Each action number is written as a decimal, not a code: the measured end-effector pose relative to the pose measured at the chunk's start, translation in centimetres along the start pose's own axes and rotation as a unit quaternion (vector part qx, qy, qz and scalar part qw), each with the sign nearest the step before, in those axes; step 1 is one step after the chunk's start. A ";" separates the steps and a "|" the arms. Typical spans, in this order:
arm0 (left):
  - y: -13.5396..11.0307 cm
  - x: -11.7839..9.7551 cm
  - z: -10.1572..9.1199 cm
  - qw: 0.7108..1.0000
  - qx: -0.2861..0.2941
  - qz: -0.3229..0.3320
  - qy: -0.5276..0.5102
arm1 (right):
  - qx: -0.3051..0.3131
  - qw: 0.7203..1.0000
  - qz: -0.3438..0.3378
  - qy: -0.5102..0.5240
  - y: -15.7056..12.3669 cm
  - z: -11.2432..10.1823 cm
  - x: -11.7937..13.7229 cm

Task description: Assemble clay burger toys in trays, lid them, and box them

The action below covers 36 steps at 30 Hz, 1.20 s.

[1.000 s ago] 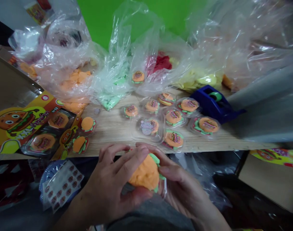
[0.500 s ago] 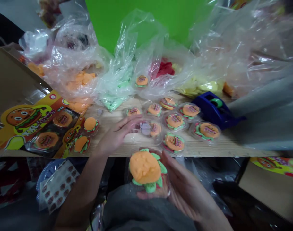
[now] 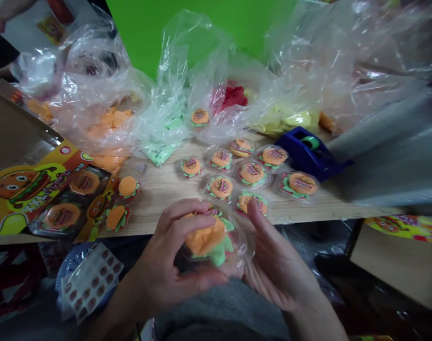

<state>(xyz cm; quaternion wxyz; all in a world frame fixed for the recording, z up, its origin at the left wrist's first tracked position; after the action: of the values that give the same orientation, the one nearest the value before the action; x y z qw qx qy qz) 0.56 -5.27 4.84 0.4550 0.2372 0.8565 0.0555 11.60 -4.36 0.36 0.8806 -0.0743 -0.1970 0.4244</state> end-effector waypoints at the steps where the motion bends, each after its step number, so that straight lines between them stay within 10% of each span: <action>1: 0.1 -0.3 -0.1 1.000 -0.005 0.006 0.014 | -0.007 1.000 -0.009 -0.005 0.0 0.0 0.1; 15: -0.1 -1.9 -0.9 0.988 -0.128 0.051 0.072 | -0.034 0.998 -0.039 -0.027 -0.3 0.0 -0.2; 36: -1.2 -2.3 1.1 0.962 -0.058 0.115 0.241 | -0.062 0.995 -0.068 -0.037 -0.2 -0.5 -0.1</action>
<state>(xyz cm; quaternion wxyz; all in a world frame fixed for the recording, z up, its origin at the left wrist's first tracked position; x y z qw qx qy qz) 2.15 -7.50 5.56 0.2386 0.2868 0.9031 0.2126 11.90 -4.54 -0.06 0.8933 -0.0995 -0.2595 0.3531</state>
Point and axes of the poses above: each hand's wrist, its own y-axis towards the middle knuckle, its own z-axis out of the palm, x = y × z, the point moved 6 cm from there along y, towards the middle knuckle
